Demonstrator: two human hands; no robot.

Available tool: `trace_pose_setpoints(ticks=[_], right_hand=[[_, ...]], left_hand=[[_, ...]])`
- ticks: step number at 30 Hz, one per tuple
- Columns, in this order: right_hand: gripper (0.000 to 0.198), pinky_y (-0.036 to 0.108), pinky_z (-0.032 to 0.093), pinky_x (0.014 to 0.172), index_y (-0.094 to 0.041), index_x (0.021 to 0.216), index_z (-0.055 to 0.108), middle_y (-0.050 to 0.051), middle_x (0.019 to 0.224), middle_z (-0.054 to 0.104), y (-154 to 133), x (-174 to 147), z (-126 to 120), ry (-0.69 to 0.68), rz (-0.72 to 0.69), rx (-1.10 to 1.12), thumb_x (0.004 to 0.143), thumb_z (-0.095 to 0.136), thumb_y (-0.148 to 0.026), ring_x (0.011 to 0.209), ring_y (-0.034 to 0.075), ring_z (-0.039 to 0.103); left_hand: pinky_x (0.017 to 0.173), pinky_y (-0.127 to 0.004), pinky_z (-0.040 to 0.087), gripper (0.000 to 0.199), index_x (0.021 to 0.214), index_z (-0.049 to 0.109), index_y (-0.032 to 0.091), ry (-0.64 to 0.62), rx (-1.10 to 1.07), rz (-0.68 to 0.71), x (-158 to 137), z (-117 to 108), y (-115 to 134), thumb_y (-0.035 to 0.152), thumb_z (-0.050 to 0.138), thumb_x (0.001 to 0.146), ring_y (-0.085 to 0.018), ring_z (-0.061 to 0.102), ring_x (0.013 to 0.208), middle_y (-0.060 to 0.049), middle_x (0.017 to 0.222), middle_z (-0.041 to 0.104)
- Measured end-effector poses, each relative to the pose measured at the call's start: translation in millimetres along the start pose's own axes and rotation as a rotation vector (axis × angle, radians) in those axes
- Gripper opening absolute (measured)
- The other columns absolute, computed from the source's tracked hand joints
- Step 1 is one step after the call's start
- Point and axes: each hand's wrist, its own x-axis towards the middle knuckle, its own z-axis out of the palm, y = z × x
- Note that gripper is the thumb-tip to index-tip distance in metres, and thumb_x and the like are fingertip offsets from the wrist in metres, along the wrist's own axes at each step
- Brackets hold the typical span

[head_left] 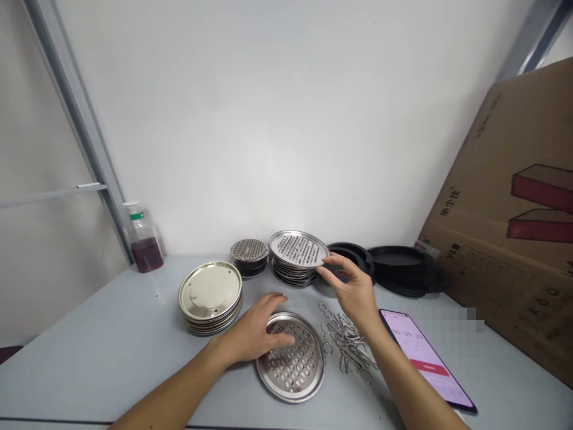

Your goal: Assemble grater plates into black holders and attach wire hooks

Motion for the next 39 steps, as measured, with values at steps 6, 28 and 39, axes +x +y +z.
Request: trace_pose_setpoints(ticks=[6,28,39], right_hand=[[0.034,0.034,0.051,0.078,-0.021,0.095,0.070,0.006,0.097,0.071,10.6,-19.9,-34.8,-0.237,0.302,0.305,0.073,0.078,-0.045,0.088,0.021,0.063],[0.048,0.029,0.047,0.068,-0.019,0.118,0.063,-0.002,0.077,0.062,10.1,-55.0,-43.5,-0.655,0.375,0.186,0.077,0.077,-0.042,0.072,0.016,0.059],[0.091,0.031,0.049,0.079,-0.023,0.144,0.044,-0.003,0.084,0.057,14.6,-68.4,-44.5,-0.748,0.392,0.174,0.065,0.087,-0.032,0.080,0.016,0.056]], left_hand=[[0.105,-0.045,0.047,0.054,0.134,0.043,0.022,0.409,-0.211,0.014,0.4,-10.6,6.3,0.043,0.065,0.088,-0.026,0.055,0.124,-0.013,0.135,0.056],[0.067,-0.033,0.059,0.042,0.112,0.065,0.016,0.263,-0.592,-0.275,-5.9,-24.4,9.6,0.045,0.070,0.081,-0.018,0.067,0.069,-0.001,0.077,0.067],[0.074,-0.031,0.055,0.081,0.138,0.052,0.019,0.129,-0.515,-0.321,-32.3,-13.6,4.2,0.030,0.085,0.064,-0.015,0.061,0.076,-0.004,0.100,0.062]])
